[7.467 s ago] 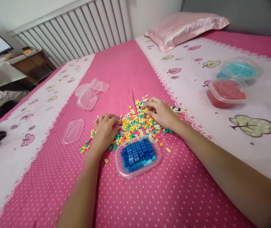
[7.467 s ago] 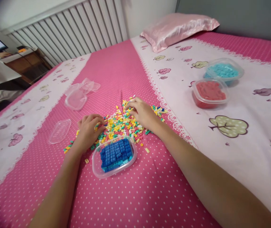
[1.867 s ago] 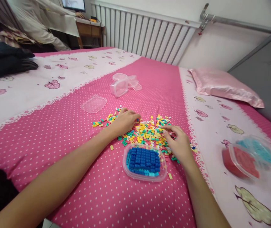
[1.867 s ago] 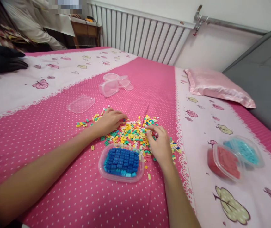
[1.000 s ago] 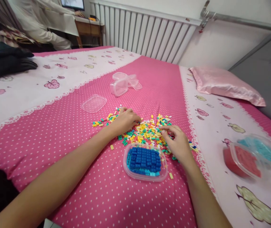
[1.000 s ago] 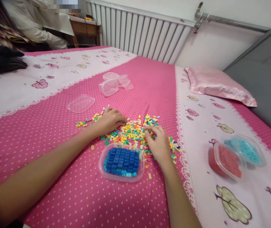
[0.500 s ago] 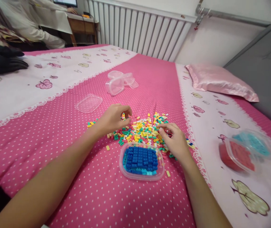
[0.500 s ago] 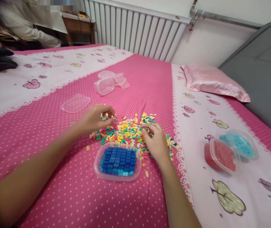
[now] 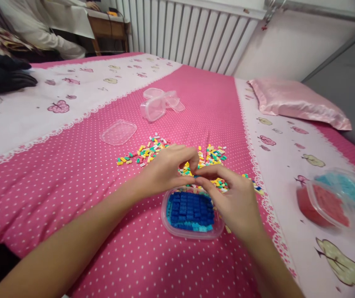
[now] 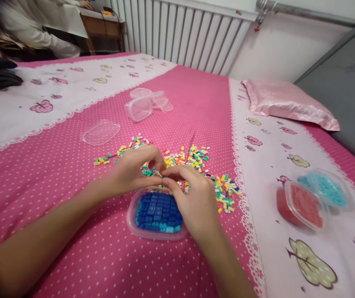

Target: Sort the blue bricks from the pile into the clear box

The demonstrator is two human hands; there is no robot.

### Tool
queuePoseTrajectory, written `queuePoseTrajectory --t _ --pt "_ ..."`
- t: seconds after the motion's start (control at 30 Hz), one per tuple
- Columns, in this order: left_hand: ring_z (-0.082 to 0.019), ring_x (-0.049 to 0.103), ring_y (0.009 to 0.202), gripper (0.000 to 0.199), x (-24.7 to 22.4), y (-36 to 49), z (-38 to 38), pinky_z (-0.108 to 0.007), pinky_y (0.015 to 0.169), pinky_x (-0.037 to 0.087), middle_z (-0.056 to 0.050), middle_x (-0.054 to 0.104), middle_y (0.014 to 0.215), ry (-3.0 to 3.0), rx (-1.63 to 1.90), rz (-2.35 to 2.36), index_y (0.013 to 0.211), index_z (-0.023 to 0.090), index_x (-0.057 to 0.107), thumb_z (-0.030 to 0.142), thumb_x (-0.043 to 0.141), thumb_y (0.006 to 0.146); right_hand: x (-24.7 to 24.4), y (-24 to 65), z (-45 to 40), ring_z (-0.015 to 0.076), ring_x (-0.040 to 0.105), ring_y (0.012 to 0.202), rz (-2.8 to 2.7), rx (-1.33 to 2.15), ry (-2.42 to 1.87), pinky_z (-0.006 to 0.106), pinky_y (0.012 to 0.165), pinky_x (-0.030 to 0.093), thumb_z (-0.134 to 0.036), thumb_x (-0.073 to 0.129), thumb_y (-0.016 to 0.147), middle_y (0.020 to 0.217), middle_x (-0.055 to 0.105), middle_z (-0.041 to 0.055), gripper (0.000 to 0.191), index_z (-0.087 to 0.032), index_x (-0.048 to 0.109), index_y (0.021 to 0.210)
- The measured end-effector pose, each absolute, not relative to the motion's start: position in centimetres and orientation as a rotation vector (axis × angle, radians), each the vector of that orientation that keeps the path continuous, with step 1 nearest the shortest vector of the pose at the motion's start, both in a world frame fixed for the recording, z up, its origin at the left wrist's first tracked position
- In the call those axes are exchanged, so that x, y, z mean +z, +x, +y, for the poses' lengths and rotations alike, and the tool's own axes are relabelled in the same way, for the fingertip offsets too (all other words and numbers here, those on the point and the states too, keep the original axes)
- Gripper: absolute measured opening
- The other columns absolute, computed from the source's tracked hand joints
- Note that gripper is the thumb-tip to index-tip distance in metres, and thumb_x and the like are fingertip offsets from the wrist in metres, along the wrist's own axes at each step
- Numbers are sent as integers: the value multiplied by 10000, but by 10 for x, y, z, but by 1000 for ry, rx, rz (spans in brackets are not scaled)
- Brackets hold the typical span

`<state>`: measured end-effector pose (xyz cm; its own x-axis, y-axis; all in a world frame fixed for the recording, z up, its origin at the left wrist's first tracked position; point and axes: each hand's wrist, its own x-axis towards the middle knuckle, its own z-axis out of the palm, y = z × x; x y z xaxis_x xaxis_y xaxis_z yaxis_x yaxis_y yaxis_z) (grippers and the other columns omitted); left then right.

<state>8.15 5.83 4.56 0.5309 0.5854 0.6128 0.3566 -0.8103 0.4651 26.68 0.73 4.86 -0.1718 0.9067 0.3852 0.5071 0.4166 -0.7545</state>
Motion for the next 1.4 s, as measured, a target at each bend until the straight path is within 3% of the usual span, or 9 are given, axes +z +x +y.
queuePoseTrajectory --t 0.2,0.33,0.57,0.7,0.87,1.03,1.17,1.4 --pt "-122 565 725 397 49 66 68 -265 725 417 1 669 774 2455 1079 701 792 184 610 557 747 786 55 269 0 190 724 736 -1886 507 -1249 322 708 558 -228 647 866 832 772 -22 100 -277 732 881" --pt "-129 577 694 522 47 55 80 -264 677 434 -16 661 737 2245 1084 716 745 171 577 638 797 668 59 260 -11 178 725 741 -1941 502 -1201 296 678 554 -222 639 878 836 767 -37 103 -290 716 872" --pt "-111 568 666 378 43 50 89 -251 688 430 -4 650 693 2337 1017 726 720 162 617 507 710 842 51 259 -5 204 712 818 -1996 412 -1230 340 745 546 -203 587 889 884 765 -3 132 -263 703 873" --pt "-134 614 771 213 42 39 96 -267 744 429 -23 714 842 2428 866 817 882 182 692 389 652 911 43 266 3 230 698 878 -1974 385 -1275 376 778 528 -231 563 903 932 755 25 154 -261 714 904" --pt "-193 605 956 66 33 42 94 -343 861 320 -8 735 931 2748 428 786 885 298 769 321 707 879 39 266 5 234 684 892 -1979 401 -1273 384 791 518 -237 559 907 940 746 29 154 -261 710 909" --pt "-195 595 957 87 32 47 91 -353 857 291 1 741 917 2791 376 787 838 296 769 309 700 889 40 266 4 217 681 888 -1988 396 -1246 367 793 513 -218 566 907 932 741 18 145 -254 707 903" --pt "-170 631 898 86 41 44 92 -341 893 343 8 763 904 2644 463 697 864 275 761 302 688 900 42 266 4 217 682 912 -1992 393 -1234 365 811 514 -226 572 917 958 740 18 132 -254 701 930" --pt "-163 678 790 77 51 47 83 -275 766 508 -49 752 822 2185 569 495 855 203 770 271 737 839 47 258 -2 190 702 832 -2033 430 -1164 312 745 532 -201 637 892 896 746 -2 79 -251 693 918"
